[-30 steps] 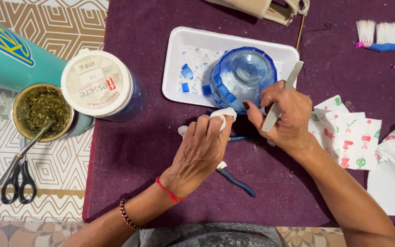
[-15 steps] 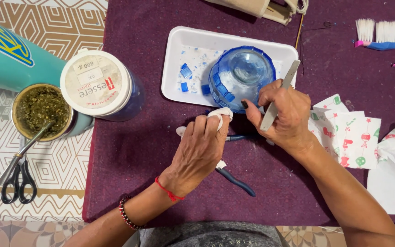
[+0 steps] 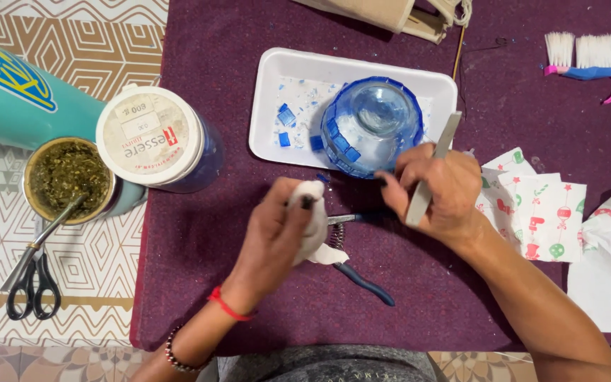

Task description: Applying and securing small blue mosaic tiles to a spherical object using a syringe and precision tools.

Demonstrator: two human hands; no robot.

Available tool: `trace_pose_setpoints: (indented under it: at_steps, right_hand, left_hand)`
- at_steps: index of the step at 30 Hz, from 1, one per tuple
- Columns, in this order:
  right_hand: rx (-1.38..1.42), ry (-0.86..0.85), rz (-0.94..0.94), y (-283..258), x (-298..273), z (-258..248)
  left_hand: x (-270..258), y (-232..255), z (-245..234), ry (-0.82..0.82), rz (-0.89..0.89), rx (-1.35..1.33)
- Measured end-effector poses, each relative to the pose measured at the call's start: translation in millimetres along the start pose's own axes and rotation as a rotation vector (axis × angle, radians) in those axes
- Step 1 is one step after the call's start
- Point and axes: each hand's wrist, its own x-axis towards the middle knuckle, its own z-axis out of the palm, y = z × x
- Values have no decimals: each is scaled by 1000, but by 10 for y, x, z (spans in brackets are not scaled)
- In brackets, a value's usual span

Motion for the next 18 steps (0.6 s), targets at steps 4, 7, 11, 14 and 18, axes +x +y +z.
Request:
trace_pose_setpoints:
  at_steps: [4, 7, 11, 14, 18]
  right_hand:
    - [107, -102, -46, -186, -85, 48]
    - [130, -149, -222, -323, 20, 45]
    - [160, -260, -339, -458, 148, 11]
    - [416, -379, -94, -639, -30, 171]
    - [564, -360, 117, -1033, 36, 216]
  left_hand:
    - [-40, 155, -127, 93, -218, -214]
    - [-140, 424, -282, -13, -233, 90]
    - [-283, 754, -504, -149, 221, 611]
    - [-461, 773, -436, 46, -27, 303]
    - [-719, 500, -236, 194, -112, -463]
